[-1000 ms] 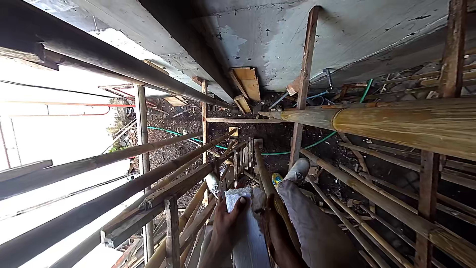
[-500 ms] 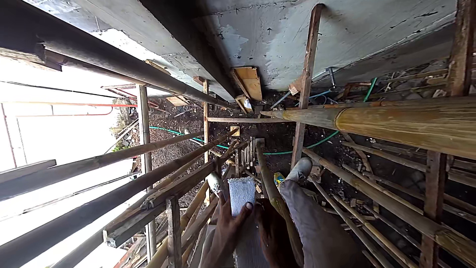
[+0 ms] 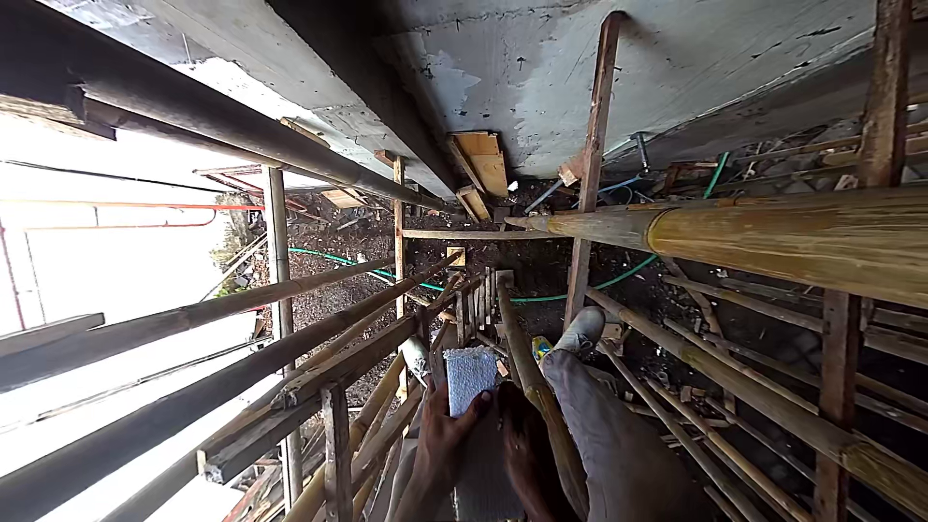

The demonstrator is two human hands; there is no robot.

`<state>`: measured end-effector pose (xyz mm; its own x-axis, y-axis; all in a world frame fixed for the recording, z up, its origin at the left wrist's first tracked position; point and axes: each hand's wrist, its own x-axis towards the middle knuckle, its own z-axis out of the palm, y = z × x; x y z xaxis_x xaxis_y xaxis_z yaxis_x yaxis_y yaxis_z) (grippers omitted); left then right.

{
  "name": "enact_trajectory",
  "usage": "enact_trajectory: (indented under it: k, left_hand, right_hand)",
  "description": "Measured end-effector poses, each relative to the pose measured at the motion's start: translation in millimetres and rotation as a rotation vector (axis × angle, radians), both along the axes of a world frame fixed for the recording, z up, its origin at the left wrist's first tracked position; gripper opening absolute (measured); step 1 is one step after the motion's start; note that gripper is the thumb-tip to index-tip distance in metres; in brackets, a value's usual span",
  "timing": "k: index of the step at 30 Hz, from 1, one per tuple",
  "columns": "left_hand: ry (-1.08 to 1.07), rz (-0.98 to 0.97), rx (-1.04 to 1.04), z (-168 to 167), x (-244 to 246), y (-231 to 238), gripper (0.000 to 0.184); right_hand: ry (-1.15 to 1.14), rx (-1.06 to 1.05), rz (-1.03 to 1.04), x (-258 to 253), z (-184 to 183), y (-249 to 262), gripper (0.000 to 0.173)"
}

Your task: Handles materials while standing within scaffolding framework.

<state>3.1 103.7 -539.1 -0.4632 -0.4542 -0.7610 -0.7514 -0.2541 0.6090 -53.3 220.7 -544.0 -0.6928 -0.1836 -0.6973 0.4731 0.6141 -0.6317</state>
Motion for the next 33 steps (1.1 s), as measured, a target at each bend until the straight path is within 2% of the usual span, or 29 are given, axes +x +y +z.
enact_trajectory:
  k: [2, 5, 6, 8, 9, 11, 13, 14, 17, 19, 22, 24, 28, 30, 33]
  left_hand:
    - [-0.004, -0.020, 0.003, -2, 3, 0, 0.059]
    - [-0.013, -0.085, 0.003, -3, 6, -3, 0.062]
    - [-0.016, -0.073, 0.002, -3, 6, -4, 0.065]
    - [-0.014, 0.007, 0.002, -5, 5, -7, 0.068]
    - [-0.012, 0.058, 0.008, -6, 4, -9, 0.068]
    - [-0.030, 0.127, 0.001, -8, 2, -15, 0.068]
    - [-0.050, 0.167, -0.007, -9, 0, -19, 0.071]
    - [-0.058, 0.185, -0.008, -10, 0, -20, 0.072]
    - [-0.055, 0.214, -0.008, -12, -3, -18, 0.070]
    - [-0.052, 0.207, 0.000, -11, -7, -17, 0.067]
    - [-0.043, 0.195, 0.003, -14, -7, -14, 0.061]
    - [-0.049, 0.176, -0.012, -17, -5, -13, 0.062]
    - [-0.055, 0.170, -0.024, -19, -1, -13, 0.063]
    - [-0.073, 0.124, -0.042, -19, 3, -12, 0.061]
    - [-0.108, 0.105, -0.040, -18, 6, -16, 0.068]
  right_hand:
    - [-0.177, -0.031, -0.093, -2, -2, 2, 0.042]
    - [-0.563, 0.029, -0.410, -6, -6, 5, 0.054]
    - [-0.642, 0.037, -0.506, -7, -8, 7, 0.059]
    - [-0.662, -0.013, -0.603, -8, -8, 6, 0.070]
    - [-0.660, -0.099, -0.564, -10, -3, 7, 0.077]
    - [-0.586, -0.235, -0.297, -9, 4, 13, 0.081]
    - [-0.340, -0.184, 0.009, -4, 9, 9, 0.064]
    - [-0.221, -0.133, 0.097, -1, 9, 5, 0.058]
    - [0.078, -0.052, 0.190, 12, 1, -2, 0.051]
    - [0.157, 0.013, 0.205, 13, -1, -5, 0.048]
    - [0.073, 0.111, 0.132, 13, 2, -10, 0.041]
    - [-0.032, 0.142, 0.111, 10, 0, -11, 0.047]
    - [-0.263, 0.072, 0.052, 6, -13, -7, 0.051]
    - [-0.411, 0.024, -0.072, 7, -16, -3, 0.047]
    - [-0.610, -0.015, -0.333, 6, -13, 2, 0.058]
